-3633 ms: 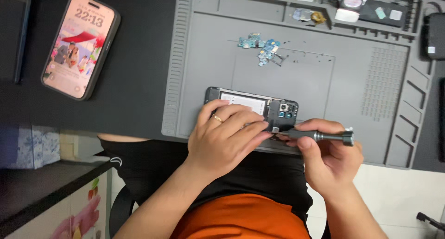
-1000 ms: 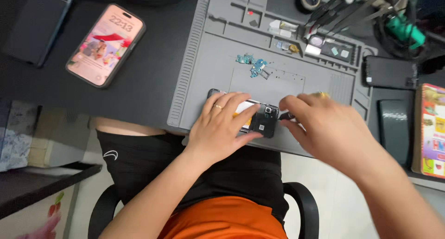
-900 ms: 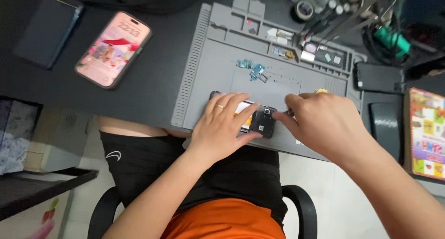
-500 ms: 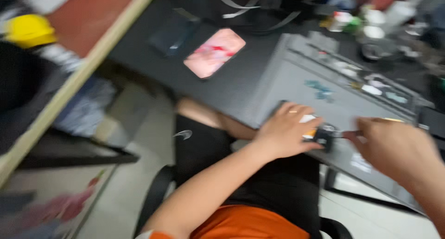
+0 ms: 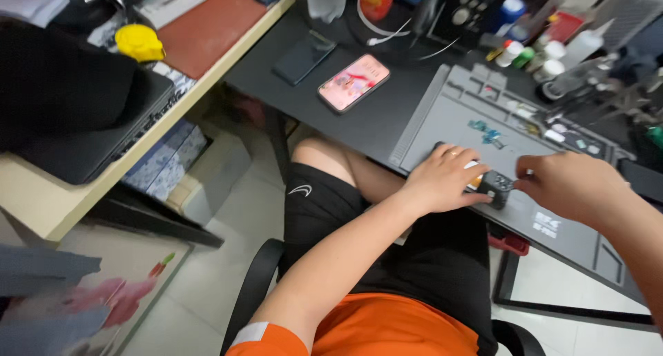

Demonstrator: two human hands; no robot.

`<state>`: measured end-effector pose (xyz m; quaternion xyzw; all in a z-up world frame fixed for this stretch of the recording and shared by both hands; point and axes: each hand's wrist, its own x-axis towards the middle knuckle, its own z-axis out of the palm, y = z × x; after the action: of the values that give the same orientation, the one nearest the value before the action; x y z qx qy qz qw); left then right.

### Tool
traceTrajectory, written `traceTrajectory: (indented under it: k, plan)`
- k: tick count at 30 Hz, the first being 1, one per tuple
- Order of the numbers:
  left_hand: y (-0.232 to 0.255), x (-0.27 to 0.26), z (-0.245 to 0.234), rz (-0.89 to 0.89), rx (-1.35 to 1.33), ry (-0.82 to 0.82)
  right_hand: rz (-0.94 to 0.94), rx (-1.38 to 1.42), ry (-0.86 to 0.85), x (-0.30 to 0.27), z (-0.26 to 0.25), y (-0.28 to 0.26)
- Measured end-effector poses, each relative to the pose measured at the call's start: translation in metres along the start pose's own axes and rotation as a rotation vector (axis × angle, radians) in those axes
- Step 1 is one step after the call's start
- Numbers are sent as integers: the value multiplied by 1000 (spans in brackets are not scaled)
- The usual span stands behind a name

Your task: The person uses a screwdriver to remove screws from the back of a disassembled smartphone. They repeatedly adjust the phone's position on the mat while working on the internal components.

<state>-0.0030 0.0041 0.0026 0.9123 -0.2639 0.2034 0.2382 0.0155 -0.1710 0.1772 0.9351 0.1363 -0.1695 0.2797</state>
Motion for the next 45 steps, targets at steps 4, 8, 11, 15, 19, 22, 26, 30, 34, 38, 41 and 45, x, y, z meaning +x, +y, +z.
traceTrajectory:
  k: [4,8,11,15,19,22,26,30,34,38,41,45]
  plan:
    - [3,-1,-10,15,7,-7,-56,127,94,-1,-13,13]
    - [0,2,-4,6,-9,-29,-100,315,354,11,-4,35]
    - [4,5,-7,-18,-10,-66,-153,428,453,16,8,49]
    - [0,7,-9,15,-2,-71,-247,700,577,24,27,61]
    - [6,5,-13,11,-29,-120,-217,935,617,54,71,77]
    - [7,7,-17,12,17,-197,-185,1240,622,69,87,78]
    - [7,12,-21,-23,10,-226,-194,1289,647,96,107,87]
    - [10,17,-23,17,104,-139,-293,1379,760,127,139,97]
    - [11,29,-25,39,124,-138,-188,1523,802,148,157,87]
    - [11,38,-21,40,199,-162,-172,1594,582,141,147,83]
    - [10,38,-14,23,204,-156,-129,1609,525,137,143,81]
    - [9,35,-14,8,195,-160,-107,1649,502,138,136,75]
